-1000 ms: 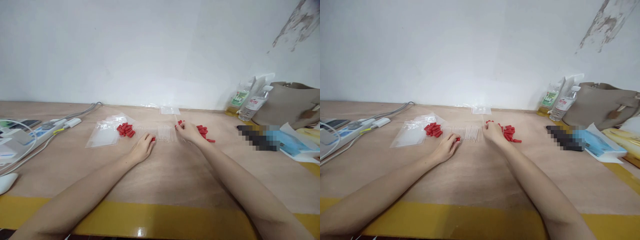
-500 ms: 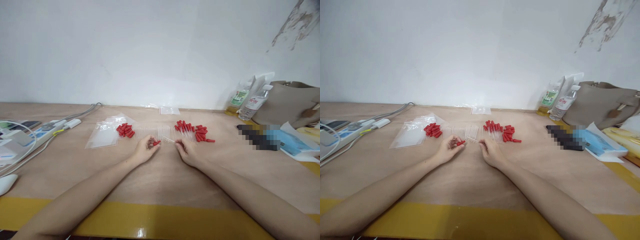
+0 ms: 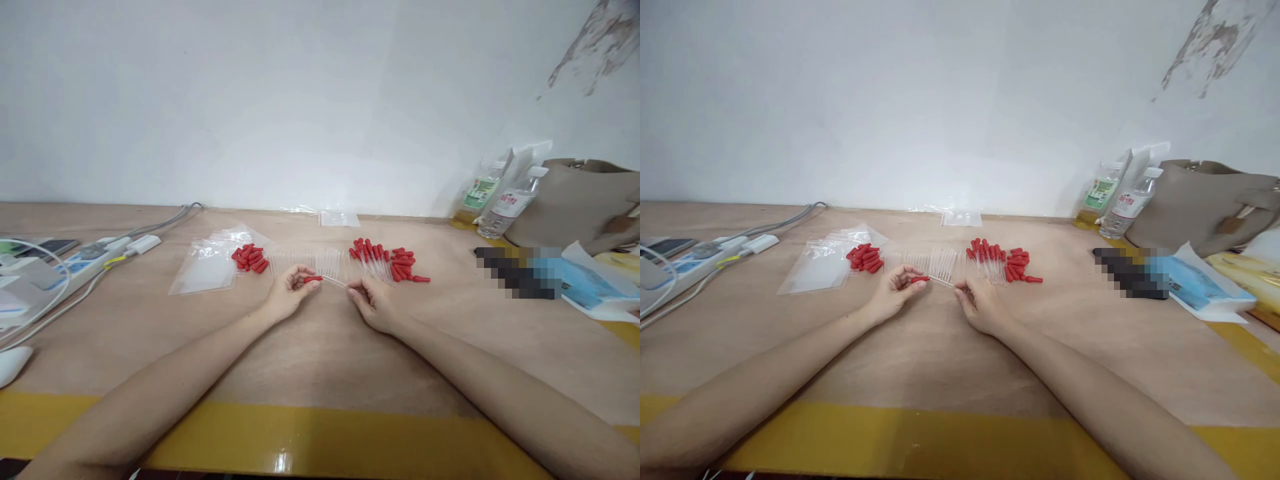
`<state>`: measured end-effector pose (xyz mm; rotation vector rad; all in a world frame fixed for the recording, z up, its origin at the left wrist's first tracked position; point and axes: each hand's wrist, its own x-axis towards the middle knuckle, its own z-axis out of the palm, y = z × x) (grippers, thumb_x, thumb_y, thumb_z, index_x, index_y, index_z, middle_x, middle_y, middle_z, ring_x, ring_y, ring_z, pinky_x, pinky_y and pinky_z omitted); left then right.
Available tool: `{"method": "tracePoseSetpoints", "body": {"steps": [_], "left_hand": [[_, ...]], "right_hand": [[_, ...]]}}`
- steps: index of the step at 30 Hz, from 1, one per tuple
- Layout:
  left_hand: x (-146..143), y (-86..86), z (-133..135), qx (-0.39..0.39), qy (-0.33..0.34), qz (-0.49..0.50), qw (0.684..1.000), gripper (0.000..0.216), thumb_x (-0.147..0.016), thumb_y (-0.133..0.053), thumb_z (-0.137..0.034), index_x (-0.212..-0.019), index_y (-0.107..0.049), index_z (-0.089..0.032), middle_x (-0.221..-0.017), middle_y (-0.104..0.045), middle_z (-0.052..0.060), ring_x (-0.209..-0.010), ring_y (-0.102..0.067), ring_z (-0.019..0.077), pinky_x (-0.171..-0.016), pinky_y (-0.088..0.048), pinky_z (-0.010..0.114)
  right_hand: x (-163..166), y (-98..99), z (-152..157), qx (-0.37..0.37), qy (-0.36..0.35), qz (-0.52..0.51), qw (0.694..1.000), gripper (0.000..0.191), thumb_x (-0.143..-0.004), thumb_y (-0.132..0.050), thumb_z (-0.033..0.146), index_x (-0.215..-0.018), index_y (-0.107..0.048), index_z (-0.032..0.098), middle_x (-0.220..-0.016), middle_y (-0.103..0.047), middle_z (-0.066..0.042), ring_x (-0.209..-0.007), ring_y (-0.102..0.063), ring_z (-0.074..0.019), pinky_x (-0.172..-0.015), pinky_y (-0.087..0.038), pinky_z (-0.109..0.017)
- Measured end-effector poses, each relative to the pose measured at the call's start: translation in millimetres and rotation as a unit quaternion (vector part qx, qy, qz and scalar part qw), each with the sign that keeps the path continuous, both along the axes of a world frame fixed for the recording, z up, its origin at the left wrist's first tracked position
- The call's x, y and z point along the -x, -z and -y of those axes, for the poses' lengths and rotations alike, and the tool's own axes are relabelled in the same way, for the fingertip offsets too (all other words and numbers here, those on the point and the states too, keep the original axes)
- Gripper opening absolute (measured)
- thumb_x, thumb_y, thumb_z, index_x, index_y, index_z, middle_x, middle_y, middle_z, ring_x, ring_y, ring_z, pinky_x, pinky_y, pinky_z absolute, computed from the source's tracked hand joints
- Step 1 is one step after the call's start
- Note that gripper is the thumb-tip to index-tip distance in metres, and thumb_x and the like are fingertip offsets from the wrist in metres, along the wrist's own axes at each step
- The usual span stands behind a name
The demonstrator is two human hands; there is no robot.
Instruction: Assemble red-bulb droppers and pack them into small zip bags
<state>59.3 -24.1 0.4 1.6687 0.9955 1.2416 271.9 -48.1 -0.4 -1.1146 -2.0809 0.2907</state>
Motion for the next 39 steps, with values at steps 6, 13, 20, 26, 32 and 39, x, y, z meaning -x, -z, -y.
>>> {"method": "tracePoseSetpoints", "body": {"steps": [6, 13, 20, 26, 32, 39], "left_hand": [[2, 4.8, -1, 0.005, 0.027, -0.053, 0.998, 0.032, -0.073, -0.06, -0.036, -0.094, -0.061, -0.013, -0.093, -0.067, 0.008, -0.083, -0.062, 0.0169, -0.078, -0.047, 0.031], [4, 4.0, 4, -0.047, 0.039, -0.1, 0.993, 0.027, -0.077, -0.056, -0.036, -0.091, -0.064, -0.015, -0.088, -0.068, 0.006, -0.079, -0.062, 0.0165, -0.074, -0.048, 0.029], [4, -0.8, 12, -0.081, 0.076, -0.179, 0.977, 0.02, -0.08, -0.054, -0.031, -0.086, -0.065, -0.017, -0.083, -0.068, 0.003, -0.075, -0.061, 0.015, -0.069, -0.048, 0.026], [3, -2.3, 15, -0.152, 0.034, -0.269, 0.951, 0.02, -0.083, -0.05, -0.03, -0.088, -0.064, -0.018, -0.079, -0.066, 0.002, -0.068, -0.058, 0.013, -0.063, -0.044, 0.023], [4, -5.5, 17, -0.224, 0.057, -0.291, 0.928, 0.02, -0.084, -0.047, -0.03, -0.088, -0.062, -0.018, -0.078, -0.064, 0.003, -0.069, -0.057, 0.0127, -0.064, -0.043, 0.024], [5, -5.6, 19, -0.251, 0.089, -0.312, 0.912, 0.021, -0.086, -0.045, -0.03, -0.09, -0.06, -0.017, -0.079, -0.062, 0.004, -0.071, -0.056, 0.0139, -0.065, -0.043, 0.024]], "right_hand": [[1, 0.1, 1, -0.012, -0.023, 0.006, 1.0, 0.018, -0.084, -0.043, 0.03, -0.082, -0.058, 0.018, -0.064, -0.055, -0.001, -0.056, -0.047, -0.012, -0.056, -0.036, -0.024], [-1, 0.7, -7, 0.009, -0.04, 0.007, 0.999, 0.024, -0.085, -0.044, 0.033, -0.071, -0.057, 0.018, -0.061, -0.055, 0.001, -0.057, -0.047, -0.0115, -0.06, -0.034, -0.024], [-11, -8.1, -12, 0.023, -0.042, 0.082, 0.995, 0.021, -0.084, -0.047, 0.031, -0.072, -0.061, 0.019, -0.069, -0.063, 0.001, -0.062, -0.051, -0.0115, -0.078, -0.027, -0.031], [-8, -16.5, -5, -0.015, 0.001, 0.136, 0.991, 0.021, -0.084, -0.046, 0.031, -0.074, -0.061, 0.02, -0.071, -0.064, 0.001, -0.063, -0.05, -0.011, -0.076, -0.021, -0.031], [-5, -15.0, -1, -0.018, 0.005, 0.15, 0.989, 0.026, -0.085, -0.042, 0.033, -0.073, -0.06, 0.02, -0.067, -0.063, 0.001, -0.059, -0.048, -0.0109, -0.073, -0.021, -0.03], [0, -13.9, 5, -0.027, 0.007, 0.206, 0.978, 0.035, -0.088, -0.035, 0.033, -0.066, -0.06, 0.02, -0.06, -0.061, 0.0, -0.055, -0.045, -0.0115, -0.071, -0.022, -0.029]]}}
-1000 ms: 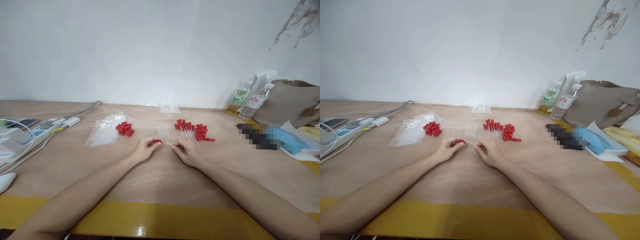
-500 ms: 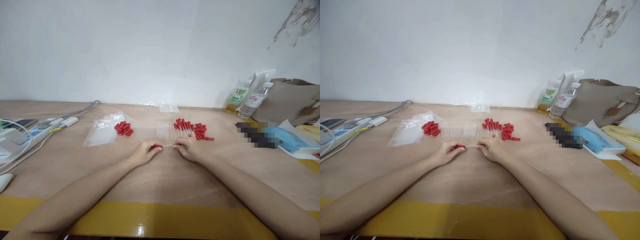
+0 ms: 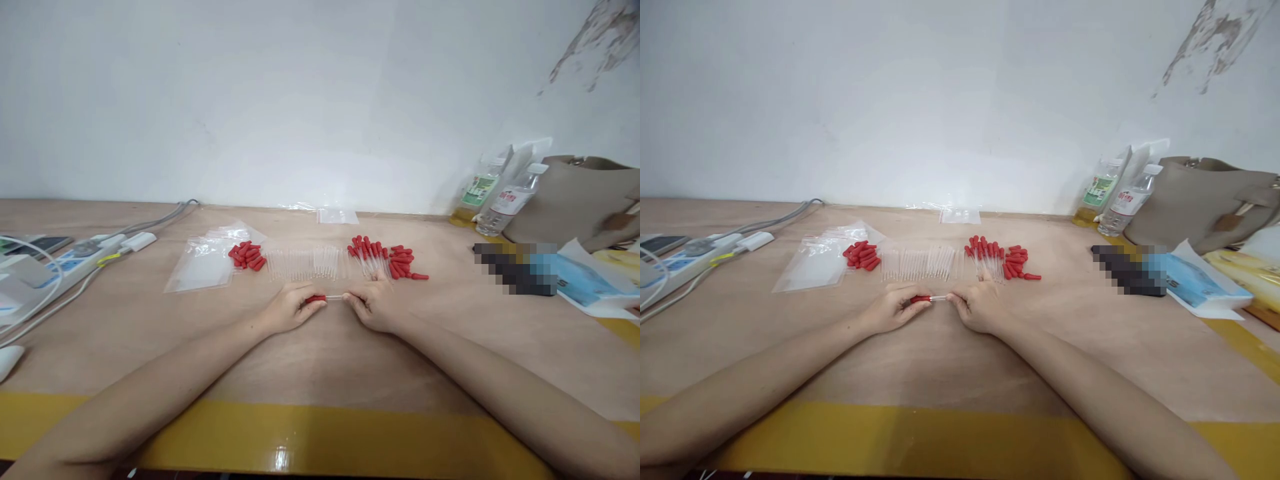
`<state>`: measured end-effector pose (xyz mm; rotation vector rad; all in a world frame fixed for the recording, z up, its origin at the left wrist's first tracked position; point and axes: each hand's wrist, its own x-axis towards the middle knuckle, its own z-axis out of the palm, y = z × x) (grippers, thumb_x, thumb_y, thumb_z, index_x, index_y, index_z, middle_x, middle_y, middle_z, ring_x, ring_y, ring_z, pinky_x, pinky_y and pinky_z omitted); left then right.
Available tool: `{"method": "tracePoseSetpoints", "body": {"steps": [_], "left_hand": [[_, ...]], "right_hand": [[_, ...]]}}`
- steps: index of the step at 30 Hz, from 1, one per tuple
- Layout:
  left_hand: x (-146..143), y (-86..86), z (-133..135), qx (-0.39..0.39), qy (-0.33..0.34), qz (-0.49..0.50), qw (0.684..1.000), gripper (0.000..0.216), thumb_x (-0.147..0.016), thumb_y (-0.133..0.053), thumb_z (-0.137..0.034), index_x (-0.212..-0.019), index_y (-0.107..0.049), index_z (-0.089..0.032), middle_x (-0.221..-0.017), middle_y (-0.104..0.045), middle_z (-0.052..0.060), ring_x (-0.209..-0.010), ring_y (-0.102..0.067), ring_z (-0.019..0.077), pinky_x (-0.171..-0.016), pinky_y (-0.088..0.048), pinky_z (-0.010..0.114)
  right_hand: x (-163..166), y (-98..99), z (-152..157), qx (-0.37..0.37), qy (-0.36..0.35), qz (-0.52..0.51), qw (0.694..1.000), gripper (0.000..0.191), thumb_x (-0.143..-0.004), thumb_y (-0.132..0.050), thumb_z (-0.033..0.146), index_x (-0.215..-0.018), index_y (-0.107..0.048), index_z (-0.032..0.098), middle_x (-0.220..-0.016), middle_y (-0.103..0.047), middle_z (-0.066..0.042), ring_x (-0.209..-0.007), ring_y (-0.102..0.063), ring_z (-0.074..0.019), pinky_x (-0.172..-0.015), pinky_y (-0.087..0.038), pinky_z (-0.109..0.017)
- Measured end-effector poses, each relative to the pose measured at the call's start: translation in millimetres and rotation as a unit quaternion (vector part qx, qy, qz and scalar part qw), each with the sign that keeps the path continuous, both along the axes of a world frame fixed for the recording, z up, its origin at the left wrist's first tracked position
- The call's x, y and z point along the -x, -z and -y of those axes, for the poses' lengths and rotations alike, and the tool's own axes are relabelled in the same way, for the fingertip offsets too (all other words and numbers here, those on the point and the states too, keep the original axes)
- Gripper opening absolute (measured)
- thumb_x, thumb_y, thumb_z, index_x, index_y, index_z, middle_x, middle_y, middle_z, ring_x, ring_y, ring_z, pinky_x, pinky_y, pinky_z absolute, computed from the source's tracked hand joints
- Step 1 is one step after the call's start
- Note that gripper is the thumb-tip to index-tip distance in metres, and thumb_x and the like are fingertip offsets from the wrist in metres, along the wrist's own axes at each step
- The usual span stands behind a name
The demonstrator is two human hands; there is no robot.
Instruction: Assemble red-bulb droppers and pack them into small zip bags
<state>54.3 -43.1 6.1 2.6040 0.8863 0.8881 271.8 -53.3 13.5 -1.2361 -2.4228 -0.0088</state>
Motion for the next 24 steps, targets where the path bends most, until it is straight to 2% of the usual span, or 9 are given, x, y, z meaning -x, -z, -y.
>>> {"method": "tracePoseSetpoints", "body": {"steps": [4, 8, 10, 12, 15, 17, 19, 22, 24], "left_hand": [[0, 0.3, -2, -0.009, 0.013, -0.021, 1.0, 0.021, -0.086, -0.045, -0.029, -0.086, -0.06, -0.015, -0.076, -0.061, 0.005, -0.07, -0.056, 0.0138, -0.063, -0.042, 0.023], [-1, -1.7, -5, 0.007, -0.005, -0.011, 1.0, 0.019, -0.085, -0.046, -0.029, -0.087, -0.061, -0.017, -0.077, -0.062, 0.003, -0.069, -0.057, 0.0131, -0.063, -0.043, 0.023], [0, -3.7, -8, 0.009, -0.01, 0.006, 1.0, 0.019, -0.085, -0.047, -0.029, -0.092, -0.06, -0.018, -0.083, -0.064, 0.003, -0.074, -0.058, 0.0134, -0.067, -0.044, 0.024], [4, -5.8, -11, -0.023, -0.022, 0.014, 0.999, 0.025, -0.083, -0.051, -0.033, -0.103, -0.056, -0.019, -0.097, -0.062, 0.005, -0.087, -0.057, 0.016, -0.077, -0.044, 0.027], [16, -7.8, -19, -0.115, -0.111, 0.011, 0.987, 0.044, -0.076, -0.058, -0.039, -0.114, -0.051, -0.018, -0.109, -0.056, 0.008, -0.101, -0.05, 0.022, -0.088, -0.038, 0.035], [27, -8.3, -25, -0.161, -0.201, 0.0, 0.966, 0.039, -0.077, -0.057, -0.038, -0.11, -0.053, -0.018, -0.105, -0.056, 0.009, -0.1, -0.048, 0.0241, -0.089, -0.036, 0.038], [37, -8.5, -32, -0.179, -0.285, -0.037, 0.941, 0.032, -0.078, -0.054, -0.035, -0.104, -0.056, -0.018, -0.1, -0.056, 0.009, -0.097, -0.047, 0.0257, -0.086, -0.036, 0.04], [49, -8.9, -38, -0.186, -0.373, -0.118, 0.901, 0.025, -0.079, -0.05, -0.032, -0.097, -0.059, -0.016, -0.098, -0.054, 0.011, -0.094, -0.046, 0.0277, -0.081, -0.037, 0.04], [55, -9.3, -40, -0.193, -0.4, -0.173, 0.879, 0.023, -0.081, -0.046, -0.028, -0.093, -0.059, -0.014, -0.097, -0.053, 0.013, -0.093, -0.046, 0.0285, -0.079, -0.037, 0.04]], "right_hand": [[4, -0.7, 1, 0.008, -0.006, 0.014, 1.0, 0.036, -0.089, -0.034, 0.033, -0.066, -0.059, 0.02, -0.06, -0.061, 0.0, -0.053, -0.044, -0.0111, -0.073, -0.024, -0.03], [7, -3.8, -1, 0.042, 0.006, 0.011, 0.999, 0.035, -0.089, -0.034, 0.032, -0.069, -0.058, 0.019, -0.064, -0.063, -0.001, -0.056, -0.047, -0.0119, -0.073, -0.026, -0.03], [6, -7.8, -2, 0.049, 0.0, 0.001, 0.999, 0.031, -0.089, -0.035, 0.031, -0.073, -0.06, 0.02, -0.069, -0.064, -0.002, -0.06, -0.049, -0.0127, -0.073, -0.028, -0.029], [3, -13.5, -3, 0.055, -0.01, -0.018, 0.998, 0.025, -0.087, -0.039, 0.03, -0.079, -0.061, 0.02, -0.073, -0.065, -0.002, -0.063, -0.051, -0.013, -0.073, -0.029, -0.029], [-5, -23.4, -10, 0.075, 0.049, -0.073, 0.993, 0.022, -0.083, -0.043, 0.03, -0.076, -0.061, 0.019, -0.068, -0.063, -0.001, -0.061, -0.052, -0.0131, -0.066, -0.032, -0.026], [-10, -28.8, -20, 0.075, 0.145, -0.115, 0.98, 0.025, -0.081, -0.044, 0.034, -0.069, -0.06, 0.019, -0.064, -0.062, -0.001, -0.06, -0.052, -0.0137, -0.062, -0.032, -0.026], [-13, -31.4, -33, 0.057, 0.237, -0.131, 0.961, 0.03, -0.08, -0.042, 0.039, -0.063, -0.058, 0.019, -0.062, -0.061, -0.001, -0.061, -0.053, -0.0147, -0.066, -0.032, -0.028], [-9, -29.3, -51, 0.029, 0.308, -0.083, 0.947, 0.033, -0.08, -0.039, 0.038, -0.059, -0.056, 0.018, -0.063, -0.062, -0.002, -0.064, -0.055, -0.0173, -0.074, -0.029, -0.034], [-1, -25.1, -61, 0.021, 0.327, -0.036, 0.944, 0.031, -0.08, -0.039, 0.034, -0.063, -0.058, 0.017, -0.066, -0.063, -0.005, -0.068, -0.056, -0.0196, -0.077, -0.027, -0.037]]}}
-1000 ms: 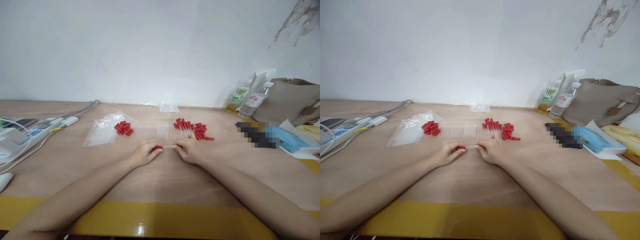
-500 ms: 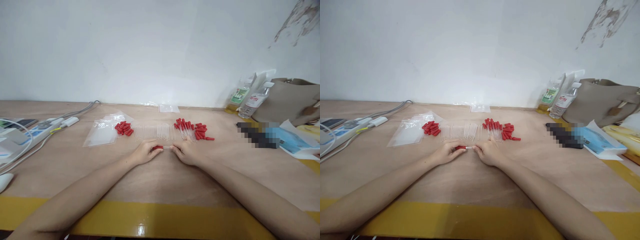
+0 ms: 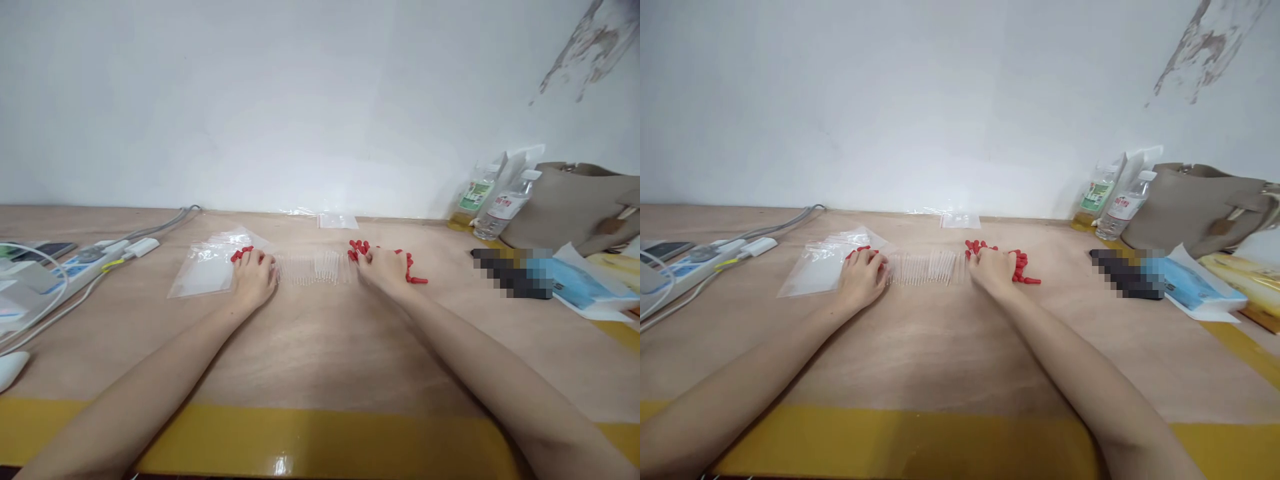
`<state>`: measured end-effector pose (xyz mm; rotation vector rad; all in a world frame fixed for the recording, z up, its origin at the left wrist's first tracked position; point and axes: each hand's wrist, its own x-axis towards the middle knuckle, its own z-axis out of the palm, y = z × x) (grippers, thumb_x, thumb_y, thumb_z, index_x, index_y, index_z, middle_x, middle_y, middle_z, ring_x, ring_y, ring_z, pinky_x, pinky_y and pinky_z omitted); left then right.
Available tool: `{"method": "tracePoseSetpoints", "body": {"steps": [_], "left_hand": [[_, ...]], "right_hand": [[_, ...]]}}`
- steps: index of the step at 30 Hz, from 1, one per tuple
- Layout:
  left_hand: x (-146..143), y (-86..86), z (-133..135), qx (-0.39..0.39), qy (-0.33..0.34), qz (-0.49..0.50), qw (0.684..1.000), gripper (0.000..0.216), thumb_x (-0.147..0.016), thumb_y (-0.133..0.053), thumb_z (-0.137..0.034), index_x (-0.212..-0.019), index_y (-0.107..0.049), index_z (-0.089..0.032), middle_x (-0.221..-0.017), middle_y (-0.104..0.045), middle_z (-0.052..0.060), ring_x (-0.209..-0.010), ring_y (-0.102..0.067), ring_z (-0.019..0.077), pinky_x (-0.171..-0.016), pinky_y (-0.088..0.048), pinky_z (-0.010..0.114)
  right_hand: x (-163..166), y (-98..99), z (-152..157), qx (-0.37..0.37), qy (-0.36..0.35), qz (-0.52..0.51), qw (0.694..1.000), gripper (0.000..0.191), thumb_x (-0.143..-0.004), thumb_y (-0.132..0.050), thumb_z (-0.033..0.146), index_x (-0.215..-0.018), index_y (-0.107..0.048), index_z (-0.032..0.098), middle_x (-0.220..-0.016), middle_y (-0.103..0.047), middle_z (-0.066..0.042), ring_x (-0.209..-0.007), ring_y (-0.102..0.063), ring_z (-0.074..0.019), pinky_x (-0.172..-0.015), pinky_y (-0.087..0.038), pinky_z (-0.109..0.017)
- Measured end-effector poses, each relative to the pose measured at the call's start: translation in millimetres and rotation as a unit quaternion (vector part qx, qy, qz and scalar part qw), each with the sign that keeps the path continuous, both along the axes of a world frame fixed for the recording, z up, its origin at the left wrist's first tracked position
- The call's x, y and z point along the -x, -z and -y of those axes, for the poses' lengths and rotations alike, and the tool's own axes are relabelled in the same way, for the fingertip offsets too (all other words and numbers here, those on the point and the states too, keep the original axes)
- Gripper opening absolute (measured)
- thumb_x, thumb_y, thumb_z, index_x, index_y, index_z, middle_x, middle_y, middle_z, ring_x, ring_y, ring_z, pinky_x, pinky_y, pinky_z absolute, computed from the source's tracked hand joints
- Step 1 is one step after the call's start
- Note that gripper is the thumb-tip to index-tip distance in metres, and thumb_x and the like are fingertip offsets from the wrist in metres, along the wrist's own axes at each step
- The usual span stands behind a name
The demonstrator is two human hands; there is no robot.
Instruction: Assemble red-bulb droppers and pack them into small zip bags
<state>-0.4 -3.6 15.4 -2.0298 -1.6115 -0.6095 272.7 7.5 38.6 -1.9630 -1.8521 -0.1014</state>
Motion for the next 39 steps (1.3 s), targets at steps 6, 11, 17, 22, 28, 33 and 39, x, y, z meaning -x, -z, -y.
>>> {"method": "tracePoseSetpoints", "body": {"steps": [6, 11, 17, 22, 28, 33, 39], "left_hand": [[9, 0.5, -3, 0.026, -0.058, -0.086, 0.994, 0.025, -0.083, -0.04, -0.025, -0.094, -0.057, -0.01, -0.095, -0.051, 0.017, -0.089, -0.047, 0.0303, -0.072, -0.039, 0.038], [12, 1.2, -6, 0.035, -0.06, -0.089, 0.994, 0.026, -0.082, -0.042, -0.022, -0.101, -0.055, -0.009, -0.1, -0.05, 0.018, -0.092, -0.048, 0.0305, -0.073, -0.041, 0.037], [16, 0.5, -8, 0.039, -0.081, -0.066, 0.994, 0.029, -0.085, -0.039, -0.027, -0.102, -0.055, -0.01, -0.101, -0.051, 0.016, -0.091, -0.051, 0.0295, -0.071, -0.043, 0.035], [18, -0.4, -11, 0.079, -0.089, -0.05, 0.992, 0.03, -0.087, -0.034, -0.027, -0.099, -0.055, -0.01, -0.098, -0.055, 0.015, -0.089, -0.055, 0.0282, -0.072, -0.044, 0.035], [16, -4.0, -10, 0.116, -0.099, -0.037, 0.988, 0.029, -0.083, -0.039, -0.031, -0.095, -0.057, -0.01, -0.1, -0.054, 0.015, -0.085, -0.056, 0.0286, -0.07, -0.045, 0.037], [12, -7.2, -6, 0.111, -0.097, -0.036, 0.988, 0.027, -0.082, -0.041, -0.028, -0.094, -0.057, -0.009, -0.1, -0.052, 0.016, -0.088, -0.055, 0.0288, -0.071, -0.045, 0.036], [7, -11.0, -2, 0.136, -0.114, -0.045, 0.983, 0.028, -0.084, -0.034, -0.026, -0.099, -0.054, -0.013, -0.1, -0.056, 0.013, -0.083, -0.057, 0.0279, -0.065, -0.043, 0.036]], "right_hand": [[23, 9.7, -15, 0.046, 0.02, 0.065, 0.997, 0.032, -0.08, -0.038, 0.032, -0.074, -0.062, 0.013, -0.076, -0.064, -0.014, -0.075, -0.058, -0.0257, -0.081, -0.023, -0.043], [22, 10.8, -17, 0.071, 0.011, 0.071, 0.995, 0.035, -0.08, -0.037, 0.036, -0.071, -0.062, 0.013, -0.072, -0.064, -0.012, -0.073, -0.058, -0.0259, -0.079, -0.024, -0.043], [25, 7.7, -10, 0.054, -0.005, 0.08, 0.995, 0.037, -0.082, -0.036, 0.04, -0.075, -0.062, 0.014, -0.073, -0.064, -0.012, -0.075, -0.058, -0.0253, -0.079, -0.023, -0.042], [34, 6.1, -9, 0.081, -0.016, 0.081, 0.993, 0.031, -0.08, -0.04, 0.034, -0.074, -0.063, 0.014, -0.073, -0.064, -0.012, -0.074, -0.057, -0.0245, -0.08, -0.022, -0.043], [40, 7.6, -12, 0.114, -0.012, 0.069, 0.991, 0.026, -0.076, -0.044, 0.031, -0.074, -0.064, 0.014, -0.078, -0.065, -0.013, -0.076, -0.058, -0.0266, -0.078, -0.025, -0.043], [38, 6.6, -13, 0.123, -0.007, 0.033, 0.992, 0.03, -0.078, -0.041, 0.034, -0.081, -0.064, 0.015, -0.08, -0.065, -0.012, -0.079, -0.058, -0.0264, -0.078, -0.027, -0.042], [26, 0.5, -8, 0.074, -0.017, 0.002, 0.997, 0.028, -0.079, -0.04, 0.033, -0.068, -0.06, 0.017, -0.071, -0.064, -0.007, -0.073, -0.057, -0.0227, -0.078, -0.028, -0.041]]}}
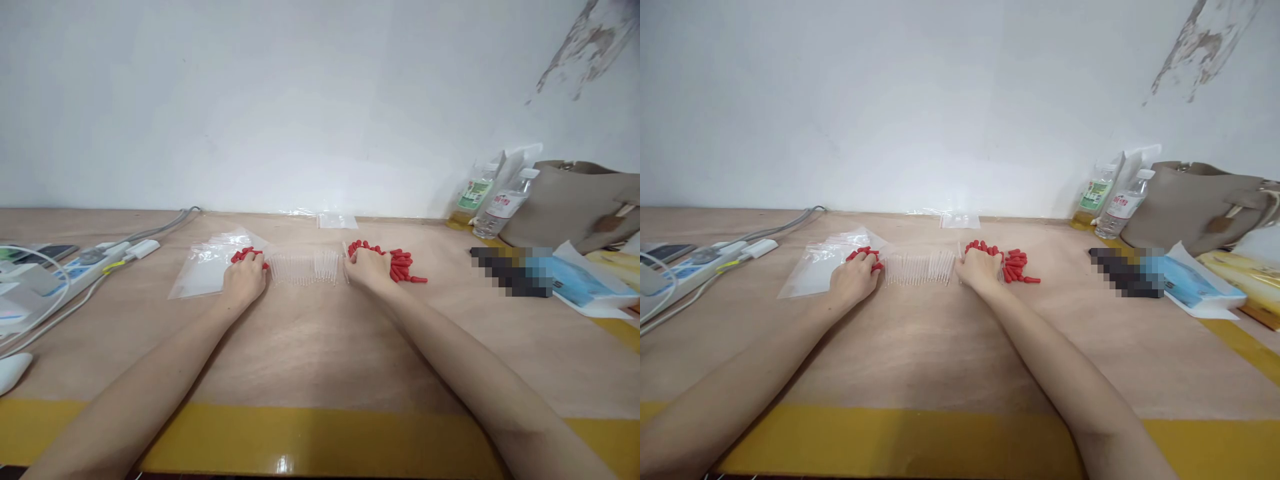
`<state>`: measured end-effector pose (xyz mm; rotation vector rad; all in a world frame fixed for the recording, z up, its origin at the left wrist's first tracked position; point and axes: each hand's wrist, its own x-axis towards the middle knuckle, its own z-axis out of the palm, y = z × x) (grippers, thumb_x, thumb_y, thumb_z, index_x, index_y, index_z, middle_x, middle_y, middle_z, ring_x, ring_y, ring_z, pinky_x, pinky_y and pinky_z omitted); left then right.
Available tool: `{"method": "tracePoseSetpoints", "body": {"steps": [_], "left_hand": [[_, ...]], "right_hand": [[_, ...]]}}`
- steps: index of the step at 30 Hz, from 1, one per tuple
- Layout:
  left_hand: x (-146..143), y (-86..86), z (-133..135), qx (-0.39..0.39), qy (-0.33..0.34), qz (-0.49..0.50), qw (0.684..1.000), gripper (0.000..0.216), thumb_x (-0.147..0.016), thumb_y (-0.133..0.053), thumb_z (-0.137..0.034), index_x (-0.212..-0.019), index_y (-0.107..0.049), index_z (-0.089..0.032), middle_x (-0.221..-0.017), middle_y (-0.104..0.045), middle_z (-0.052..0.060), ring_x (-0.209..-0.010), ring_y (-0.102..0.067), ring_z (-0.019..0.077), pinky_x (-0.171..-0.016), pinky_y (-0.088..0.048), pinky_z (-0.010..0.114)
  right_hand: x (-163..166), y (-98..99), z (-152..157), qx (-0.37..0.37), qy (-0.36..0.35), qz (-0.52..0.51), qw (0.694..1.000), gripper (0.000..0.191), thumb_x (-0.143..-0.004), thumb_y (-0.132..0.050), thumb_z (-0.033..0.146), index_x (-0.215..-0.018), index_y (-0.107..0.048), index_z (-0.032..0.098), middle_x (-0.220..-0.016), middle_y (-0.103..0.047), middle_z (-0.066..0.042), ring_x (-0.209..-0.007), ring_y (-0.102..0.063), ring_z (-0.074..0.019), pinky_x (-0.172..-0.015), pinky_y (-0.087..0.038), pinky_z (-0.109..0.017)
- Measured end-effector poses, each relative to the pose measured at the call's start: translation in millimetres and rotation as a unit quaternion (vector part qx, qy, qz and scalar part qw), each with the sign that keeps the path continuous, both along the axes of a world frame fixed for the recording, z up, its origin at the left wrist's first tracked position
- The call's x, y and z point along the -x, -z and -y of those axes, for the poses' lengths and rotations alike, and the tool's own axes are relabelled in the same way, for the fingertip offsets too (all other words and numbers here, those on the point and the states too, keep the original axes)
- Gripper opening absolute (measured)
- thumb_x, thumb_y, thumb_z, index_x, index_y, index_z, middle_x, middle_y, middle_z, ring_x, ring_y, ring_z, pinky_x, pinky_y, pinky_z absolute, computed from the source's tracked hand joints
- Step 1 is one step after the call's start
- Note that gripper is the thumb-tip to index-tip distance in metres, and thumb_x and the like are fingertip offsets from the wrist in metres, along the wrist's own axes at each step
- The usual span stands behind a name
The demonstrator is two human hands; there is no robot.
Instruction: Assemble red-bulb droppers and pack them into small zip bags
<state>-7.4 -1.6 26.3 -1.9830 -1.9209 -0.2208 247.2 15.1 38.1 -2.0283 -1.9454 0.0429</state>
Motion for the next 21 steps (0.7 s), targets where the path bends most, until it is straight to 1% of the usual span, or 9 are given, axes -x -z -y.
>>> {"method": "tracePoseSetpoints", "body": {"steps": [3, 5, 7, 9, 10, 12, 14, 17, 21], "left_hand": [[0, -0.7, 0, -0.005, -0.018, 0.002, 1.0, 0.029, -0.086, -0.031, -0.026, -0.098, -0.055, -0.013, -0.098, -0.059, 0.013, -0.082, -0.057, 0.0275, -0.065, -0.042, 0.037], [0, -1.4, 0, -0.047, -0.005, -0.003, 0.999, 0.028, -0.085, -0.033, -0.026, -0.096, -0.056, -0.013, -0.098, -0.058, 0.014, -0.088, -0.055, 0.0288, -0.071, -0.041, 0.039], [-4, -2.0, 3, -0.097, 0.044, 0.004, 0.994, 0.027, -0.086, -0.035, -0.026, -0.091, -0.057, -0.012, -0.097, -0.058, 0.014, -0.094, -0.052, 0.0298, -0.077, -0.039, 0.041], [-14, -0.5, 8, -0.121, 0.12, 0.058, 0.984, 0.025, -0.086, -0.036, -0.028, -0.087, -0.057, -0.013, -0.093, -0.059, 0.013, -0.094, -0.052, 0.0277, -0.08, -0.039, 0.04], [-21, 1.4, 12, -0.119, 0.162, 0.105, 0.974, 0.025, -0.087, -0.037, -0.029, -0.087, -0.057, -0.014, -0.09, -0.059, 0.011, -0.091, -0.053, 0.0253, -0.079, -0.04, 0.038], [-38, 7.6, 21, -0.085, 0.25, 0.22, 0.939, 0.021, -0.087, -0.039, -0.029, -0.09, -0.056, -0.016, -0.089, -0.06, 0.007, -0.085, -0.055, 0.0191, -0.076, -0.042, 0.032], [-54, 15.0, 28, -0.029, 0.304, 0.295, 0.905, 0.019, -0.087, -0.042, -0.029, -0.09, -0.056, -0.017, -0.085, -0.061, 0.004, -0.078, -0.056, 0.0159, -0.07, -0.044, 0.028], [-68, 22.7, 35, 0.013, 0.332, 0.341, 0.879, 0.018, -0.086, -0.044, -0.03, -0.091, -0.056, -0.018, -0.086, -0.062, 0.003, -0.078, -0.056, 0.0149, -0.07, -0.044, 0.027], [-70, 24.3, 36, 0.021, 0.336, 0.365, 0.868, 0.016, -0.085, -0.046, -0.029, -0.091, -0.057, -0.018, -0.086, -0.061, 0.003, -0.079, -0.056, 0.0146, -0.072, -0.044, 0.027]], "right_hand": [[-9, 0.0, 12, -0.042, -0.014, -0.019, 0.999, 0.027, -0.08, -0.041, 0.036, -0.068, -0.056, 0.018, -0.067, -0.063, -0.005, -0.07, -0.056, -0.0207, -0.079, -0.028, -0.041], [-15, 3.8, 22, -0.076, -0.054, -0.039, 0.995, 0.023, -0.08, -0.043, 0.035, -0.072, -0.055, 0.018, -0.068, -0.062, -0.003, -0.068, -0.056, -0.0186, -0.078, -0.03, -0.037], [-20, 11.3, 33, -0.101, -0.12, -0.07, 0.985, 0.018, -0.081, -0.043, 0.031, -0.076, -0.054, 0.017, -0.072, -0.062, -0.003, -0.067, -0.055, -0.0169, -0.072, -0.034, -0.032], [-23, 21.2, 43, -0.126, -0.189, -0.1, 0.969, 0.016, -0.083, -0.043, 0.026, -0.083, -0.054, 0.016, -0.077, -0.062, -0.005, -0.07, -0.055, -0.0163, -0.066, -0.036, -0.028], [-24, 26.3, 47, -0.143, -0.218, -0.11, 0.959, 0.016, -0.083, -0.042, 0.024, -0.087, -0.055, 0.016, -0.079, -0.063, -0.005, -0.073, -0.056, -0.0164, -0.067, -0.037, -0.027], [-25, 34.7, 55, -0.174, -0.264, -0.12, 0.941, 0.018, -0.085, -0.041, 0.021, -0.095, -0.055, 0.016, -0.084, -0.063, -0.005, -0.078, -0.056, -0.0165, -0.072, -0.037, -0.028], [-25, 39.4, 61, -0.197, -0.292, -0.127, 0.927, 0.019, -0.085, -0.041, 0.02, -0.097, -0.056, 0.017, -0.087, -0.063, -0.006, -0.081, -0.056, -0.0164, -0.075, -0.037, -0.029], [-24, 40.1, 66, -0.208, -0.305, -0.134, 0.92, 0.018, -0.086, -0.041, 0.02, -0.092, -0.058, 0.018, -0.085, -0.061, -0.006, -0.077, -0.055, -0.0159, -0.073, -0.038, -0.029], [-24, 39.3, 67, -0.204, -0.303, -0.131, 0.922, 0.018, -0.086, -0.041, 0.02, -0.09, -0.058, 0.017, -0.081, -0.06, -0.005, -0.073, -0.054, -0.0151, -0.07, -0.036, -0.03]]}}
